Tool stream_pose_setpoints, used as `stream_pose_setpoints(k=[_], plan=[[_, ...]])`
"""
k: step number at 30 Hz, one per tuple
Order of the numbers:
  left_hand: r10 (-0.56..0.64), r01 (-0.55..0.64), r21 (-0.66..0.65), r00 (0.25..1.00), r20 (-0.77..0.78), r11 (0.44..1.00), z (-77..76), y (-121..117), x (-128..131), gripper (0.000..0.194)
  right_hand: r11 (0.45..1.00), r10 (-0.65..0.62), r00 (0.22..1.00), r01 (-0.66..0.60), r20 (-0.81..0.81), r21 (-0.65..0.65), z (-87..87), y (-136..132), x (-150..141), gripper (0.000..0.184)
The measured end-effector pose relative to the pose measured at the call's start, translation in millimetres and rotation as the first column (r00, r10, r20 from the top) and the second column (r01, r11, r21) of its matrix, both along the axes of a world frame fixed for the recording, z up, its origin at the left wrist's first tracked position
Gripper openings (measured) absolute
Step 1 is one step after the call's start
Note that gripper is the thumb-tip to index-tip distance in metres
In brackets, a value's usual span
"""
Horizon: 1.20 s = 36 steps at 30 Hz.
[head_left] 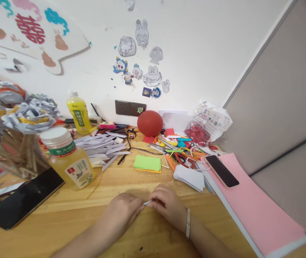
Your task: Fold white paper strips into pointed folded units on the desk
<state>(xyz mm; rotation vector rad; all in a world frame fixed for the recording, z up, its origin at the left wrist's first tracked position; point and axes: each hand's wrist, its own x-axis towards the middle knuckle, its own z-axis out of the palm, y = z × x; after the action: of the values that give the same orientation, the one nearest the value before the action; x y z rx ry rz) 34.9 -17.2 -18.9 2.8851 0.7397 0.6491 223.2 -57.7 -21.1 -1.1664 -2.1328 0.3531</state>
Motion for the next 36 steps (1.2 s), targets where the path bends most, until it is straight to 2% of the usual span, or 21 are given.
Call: stream_pose_setpoints(k=[3,7,12,15,19,22,26,28,32,36], plan=[[0.019,-0.018,-0.099,1.000,0.006,0.995,0.1,-0.9,-2.3,0.044,1.000,0.024,1.000,-0.024,-0.019,-0.001,0.4,0.2,1.8,0.043],[0.044,-0.039,-0.221,0.999,0.016,0.974,5.3,-4.1,-2.2,0.041,0.998,-0.014,1.000,0.015,-0.017,0.067,0.8,-2.2,1.9,0.043],[0.070,-0.059,-0.319,0.997,0.023,0.946,10.8,-4.3,-1.9,0.039,1.000,0.014,1.000,-0.014,-0.005,0.011,2.6,-3.6,2.6,0.039],[0.088,-0.081,-0.381,0.996,0.000,0.921,11.7,-2.0,-3.6,0.038,1.000,0.010,1.000,-0.010,-0.017,0.025,3.5,-2.7,5.0,0.040],[0.189,-0.166,-0.468,0.982,0.003,0.868,14.0,2.5,-8.1,0.032,0.997,-0.039,0.996,0.044,-0.086,0.057,4.8,-2.1,9.5,0.040],[0.242,-0.202,-0.481,0.970,0.022,0.853,16.0,4.3,-10.8,0.030,0.997,-0.076,0.994,0.078,-0.084,0.016,5.2,-3.4,10.6,0.038],[0.197,-0.176,-0.479,0.980,-0.007,0.860,16.6,3.3,-11.3,0.029,1.000,0.009,0.999,-0.008,0.052,-0.025,4.1,-5.0,8.7,0.033],[0.170,-0.153,-0.500,0.985,-0.012,0.852,17.1,3.4,-11.2,0.029,1.000,0.024,0.995,-0.023,0.101,-0.015,3.4,-4.6,8.4,0.037],[0.112,-0.057,-0.575,0.992,0.060,0.816,20.0,5.6,-12.6,0.033,0.999,-0.039,0.997,0.036,0.067,0.035,3.5,-3.0,10.9,0.047],[0.087,0.021,-0.661,0.988,0.130,0.750,23.1,7.3,-14.4,0.037,0.999,-0.029,0.998,0.027,0.050,0.044,5.3,-2.4,14.7,0.052]])
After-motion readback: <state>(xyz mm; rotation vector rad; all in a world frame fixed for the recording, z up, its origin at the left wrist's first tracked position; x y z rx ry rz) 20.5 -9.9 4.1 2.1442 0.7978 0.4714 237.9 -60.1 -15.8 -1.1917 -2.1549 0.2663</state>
